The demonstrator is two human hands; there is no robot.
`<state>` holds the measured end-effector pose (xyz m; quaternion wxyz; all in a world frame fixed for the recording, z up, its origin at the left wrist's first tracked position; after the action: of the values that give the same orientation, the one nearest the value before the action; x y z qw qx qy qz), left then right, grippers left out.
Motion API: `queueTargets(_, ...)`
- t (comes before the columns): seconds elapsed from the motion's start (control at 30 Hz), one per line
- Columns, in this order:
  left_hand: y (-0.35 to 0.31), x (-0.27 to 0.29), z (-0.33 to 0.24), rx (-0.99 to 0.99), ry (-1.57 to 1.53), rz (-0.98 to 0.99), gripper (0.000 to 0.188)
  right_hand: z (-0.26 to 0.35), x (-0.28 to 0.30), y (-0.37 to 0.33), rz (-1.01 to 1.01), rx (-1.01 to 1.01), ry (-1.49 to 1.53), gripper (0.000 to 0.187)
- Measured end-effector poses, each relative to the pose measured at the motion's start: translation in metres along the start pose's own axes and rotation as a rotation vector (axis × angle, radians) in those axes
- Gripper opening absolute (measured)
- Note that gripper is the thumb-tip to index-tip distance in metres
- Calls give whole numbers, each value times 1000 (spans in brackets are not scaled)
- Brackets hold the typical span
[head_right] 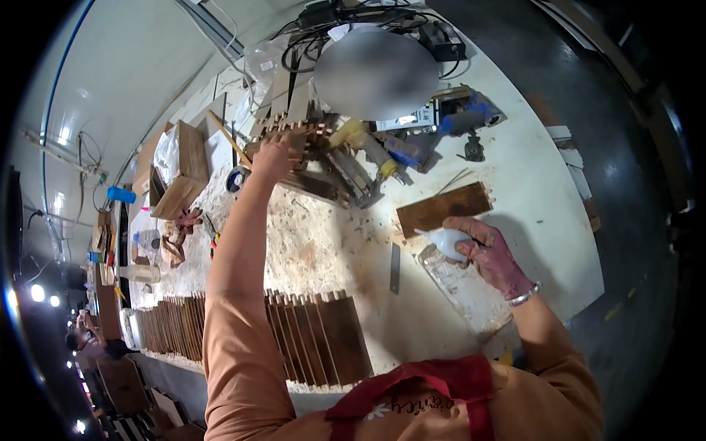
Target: The person applies glue from a bottle onto the finger joints of several wooden pieces and then places them onto a large stack on the workbench.
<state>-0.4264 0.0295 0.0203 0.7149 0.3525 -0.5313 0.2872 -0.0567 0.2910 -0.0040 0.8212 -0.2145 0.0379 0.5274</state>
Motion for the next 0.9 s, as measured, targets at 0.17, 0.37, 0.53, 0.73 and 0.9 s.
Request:
queueTargets(0.17, 17, -22, 2, 17, -26, 136, 80, -3, 3, 0, 31, -67, 55, 36)
queueTargets(0.37, 28, -29, 15, -134, 43, 12, 71, -2, 1, 3, 25, -38, 41, 36)
queueTargets(0.53, 20, -35, 41, -156, -143, -153, 62, 3, 5, 5, 55, -8, -57, 40)
queueTargets(0.73, -38, 80, 11, 114, -645, -821, 64, 0, 23, 2, 77, -55, 238, 49)
queueTargets(0.9, -139, 186, -73, -210, -813, -850, 102, 10, 33, -13, 68, -25, 321, 51)
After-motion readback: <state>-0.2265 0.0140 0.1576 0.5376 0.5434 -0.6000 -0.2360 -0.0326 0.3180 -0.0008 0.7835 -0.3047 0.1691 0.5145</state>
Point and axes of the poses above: each hand's wrist, its own y-axis towards the middle knuckle, its own x-axis out of the back of the hand, z = x × y, the point moved 1 cm from there along y, towards the middle knuckle, and after that the axes turned 12 degrees about -z, right-handed, at the moved point
